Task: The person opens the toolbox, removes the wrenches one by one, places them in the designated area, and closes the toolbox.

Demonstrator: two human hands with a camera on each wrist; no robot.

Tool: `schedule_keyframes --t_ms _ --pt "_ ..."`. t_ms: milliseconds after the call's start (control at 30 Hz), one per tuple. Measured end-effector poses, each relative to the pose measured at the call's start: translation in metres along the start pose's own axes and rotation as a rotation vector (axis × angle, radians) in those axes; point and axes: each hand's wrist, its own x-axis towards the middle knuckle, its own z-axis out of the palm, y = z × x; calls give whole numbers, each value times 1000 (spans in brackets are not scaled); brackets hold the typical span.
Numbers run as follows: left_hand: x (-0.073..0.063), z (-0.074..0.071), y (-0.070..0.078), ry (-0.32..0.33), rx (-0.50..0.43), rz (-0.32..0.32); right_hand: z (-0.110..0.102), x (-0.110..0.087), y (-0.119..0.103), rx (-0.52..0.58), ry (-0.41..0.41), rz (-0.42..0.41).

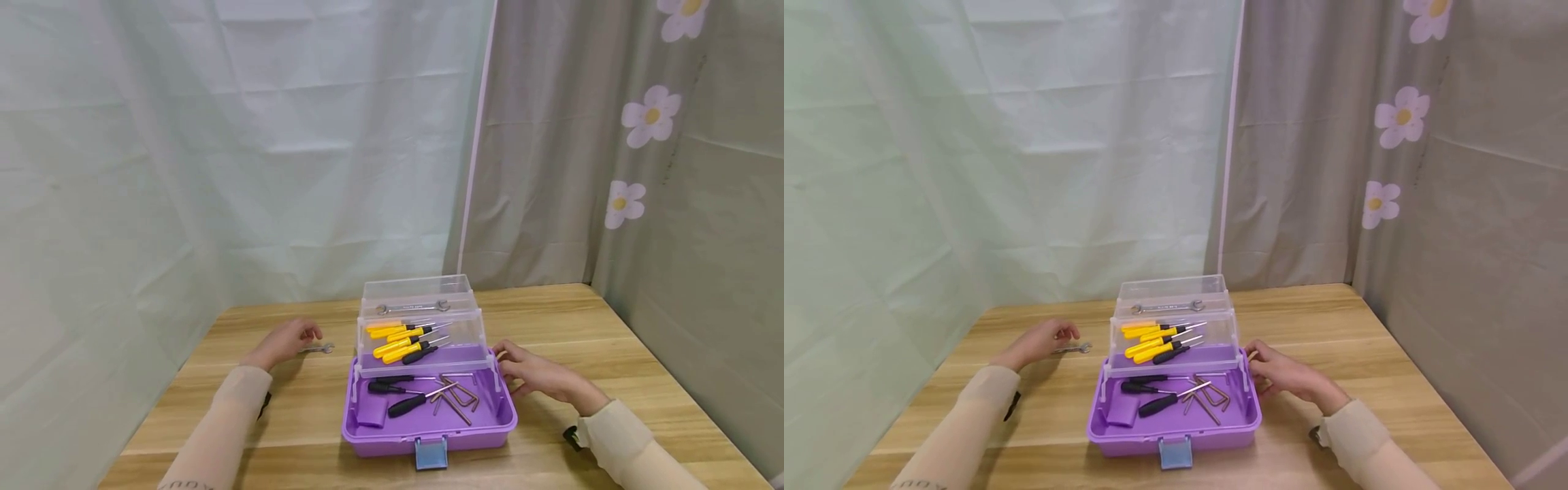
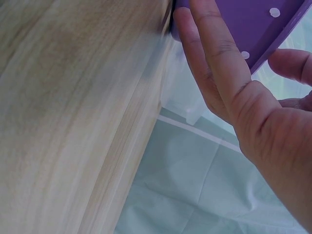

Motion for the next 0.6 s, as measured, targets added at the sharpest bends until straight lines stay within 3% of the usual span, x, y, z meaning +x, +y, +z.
schedule_keyframes --t_ms 200,467,600 --pt "8 1 12 9 -11 -3 0 0 0 7 -7 3" --pt "15 1 29 36 -235 13 -1 0 -1 -3 -4 5" --pt "21 -1 39 77 -274 27 -1 0 -1 -4 -9 7"
